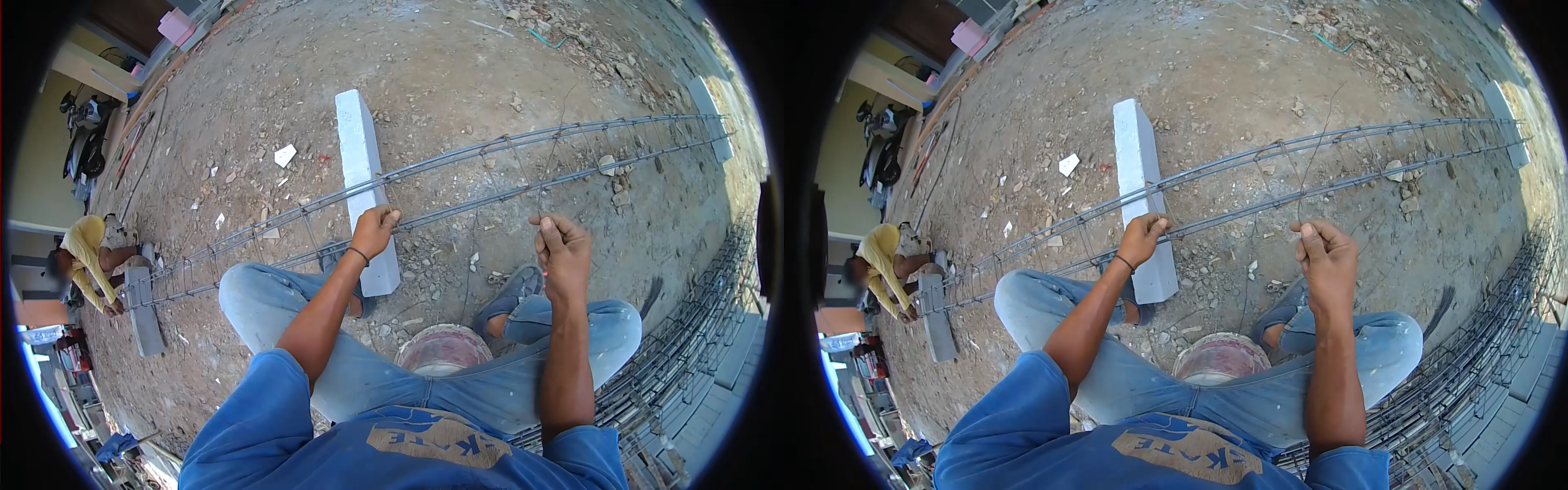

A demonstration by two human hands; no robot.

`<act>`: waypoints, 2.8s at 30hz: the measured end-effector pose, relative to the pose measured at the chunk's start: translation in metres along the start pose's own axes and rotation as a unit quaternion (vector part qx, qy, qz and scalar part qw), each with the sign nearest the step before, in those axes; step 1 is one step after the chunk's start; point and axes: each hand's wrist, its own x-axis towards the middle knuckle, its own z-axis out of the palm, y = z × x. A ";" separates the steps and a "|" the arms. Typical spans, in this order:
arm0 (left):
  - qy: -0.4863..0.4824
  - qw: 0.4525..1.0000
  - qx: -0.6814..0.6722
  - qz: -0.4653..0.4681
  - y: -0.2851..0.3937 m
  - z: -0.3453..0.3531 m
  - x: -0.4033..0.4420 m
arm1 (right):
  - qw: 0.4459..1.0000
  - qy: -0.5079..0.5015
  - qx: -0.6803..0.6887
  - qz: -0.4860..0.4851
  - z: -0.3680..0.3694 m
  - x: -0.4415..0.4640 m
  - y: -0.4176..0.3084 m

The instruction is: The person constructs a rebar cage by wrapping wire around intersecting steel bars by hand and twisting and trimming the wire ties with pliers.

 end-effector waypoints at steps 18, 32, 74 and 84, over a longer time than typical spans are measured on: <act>-0.075 0.995 0.013 -0.059 0.053 0.034 0.034 | 0.999 -0.038 -0.014 0.022 0.006 -0.006 -0.010; -0.330 0.940 0.052 -0.071 0.051 0.000 0.069 | 0.991 -0.099 -0.022 0.086 0.027 -0.004 0.025; -0.039 0.986 0.148 -0.066 0.047 0.046 0.033 | 0.958 -0.171 -0.224 -0.058 0.080 -0.013 0.084; 0.079 0.981 0.162 0.067 0.031 0.054 0.012 | 0.914 -0.203 -0.328 -0.129 0.080 -0.036 0.096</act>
